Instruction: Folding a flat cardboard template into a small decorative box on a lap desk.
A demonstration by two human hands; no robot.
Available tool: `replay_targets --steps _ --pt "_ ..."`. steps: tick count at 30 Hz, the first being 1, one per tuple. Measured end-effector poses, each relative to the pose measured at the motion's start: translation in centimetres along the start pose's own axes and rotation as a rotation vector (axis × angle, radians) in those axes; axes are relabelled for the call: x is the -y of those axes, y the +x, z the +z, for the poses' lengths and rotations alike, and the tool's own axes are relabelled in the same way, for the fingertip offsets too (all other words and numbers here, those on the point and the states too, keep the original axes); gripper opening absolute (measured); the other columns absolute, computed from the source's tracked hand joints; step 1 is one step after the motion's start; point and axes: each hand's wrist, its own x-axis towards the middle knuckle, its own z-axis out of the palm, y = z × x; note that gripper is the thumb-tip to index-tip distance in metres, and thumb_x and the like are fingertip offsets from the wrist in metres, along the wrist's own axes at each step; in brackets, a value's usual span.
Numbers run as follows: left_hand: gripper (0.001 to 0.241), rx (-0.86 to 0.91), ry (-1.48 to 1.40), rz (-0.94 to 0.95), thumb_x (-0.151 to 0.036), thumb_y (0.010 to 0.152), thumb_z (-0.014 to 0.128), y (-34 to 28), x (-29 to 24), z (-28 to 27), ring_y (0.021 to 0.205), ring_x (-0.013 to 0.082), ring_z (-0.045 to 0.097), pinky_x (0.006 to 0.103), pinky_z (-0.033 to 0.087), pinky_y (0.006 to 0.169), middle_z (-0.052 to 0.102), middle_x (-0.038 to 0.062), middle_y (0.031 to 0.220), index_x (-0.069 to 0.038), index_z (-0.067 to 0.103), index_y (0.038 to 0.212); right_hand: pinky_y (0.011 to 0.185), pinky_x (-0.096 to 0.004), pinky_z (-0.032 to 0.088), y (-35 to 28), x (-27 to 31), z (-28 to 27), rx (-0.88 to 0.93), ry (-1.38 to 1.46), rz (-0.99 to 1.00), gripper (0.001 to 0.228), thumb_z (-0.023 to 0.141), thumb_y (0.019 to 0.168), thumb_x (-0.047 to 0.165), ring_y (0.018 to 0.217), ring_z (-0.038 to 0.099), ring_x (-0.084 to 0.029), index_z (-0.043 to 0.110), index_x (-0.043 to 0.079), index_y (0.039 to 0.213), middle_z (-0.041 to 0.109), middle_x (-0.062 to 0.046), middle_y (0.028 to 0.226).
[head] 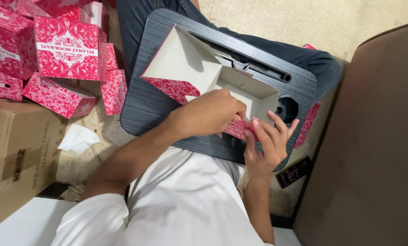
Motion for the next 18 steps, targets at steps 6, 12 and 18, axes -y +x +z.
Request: replay_targets --steps 6,12,18 --pt "0.018 0.034 -0.238 -0.01 -0.008 0.092 0.064 -0.8 -0.6 -0.6 0.08 0.0429 0.075 0.0506 0.059 0.076 0.077 0.018 0.079 -0.01 0.073 0.107 0.12 -0.074 0.014 1.5 -0.1 -1.1 0.145 0.11 -0.062 0.035 0.065 0.102 0.027 0.106 0.068 -0.042 0.073 -0.002 0.12 0.071 -0.011 0.088" --pt "0.027 -0.018 -0.354 -0.027 -0.004 0.091 0.058 -1.6 -1.4 -0.7 0.08 0.0413 0.075 0.0504 0.059 0.077 0.076 0.019 0.077 -0.009 0.07 0.114 0.119 -0.077 0.017 1.9 0.8 -1.4 0.158 0.281 -0.025 0.031 0.066 0.098 0.009 0.101 0.066 -0.041 0.066 -0.004 0.126 0.065 -0.013 0.081" --pt "0.041 -0.394 -0.256 0.204 -0.021 0.102 0.064 -4.1 -6.1 -2.7 0.102 0.0282 0.075 0.0384 0.057 0.09 0.07 0.017 0.13 -0.005 0.053 0.138 0.124 -0.065 0.041 2.0 1.7 -1.9 -0.004 0.337 0.134 0.023 0.059 0.109 0.018 0.107 0.064 -0.03 0.057 0.009 0.13 0.06 -0.01 0.077"
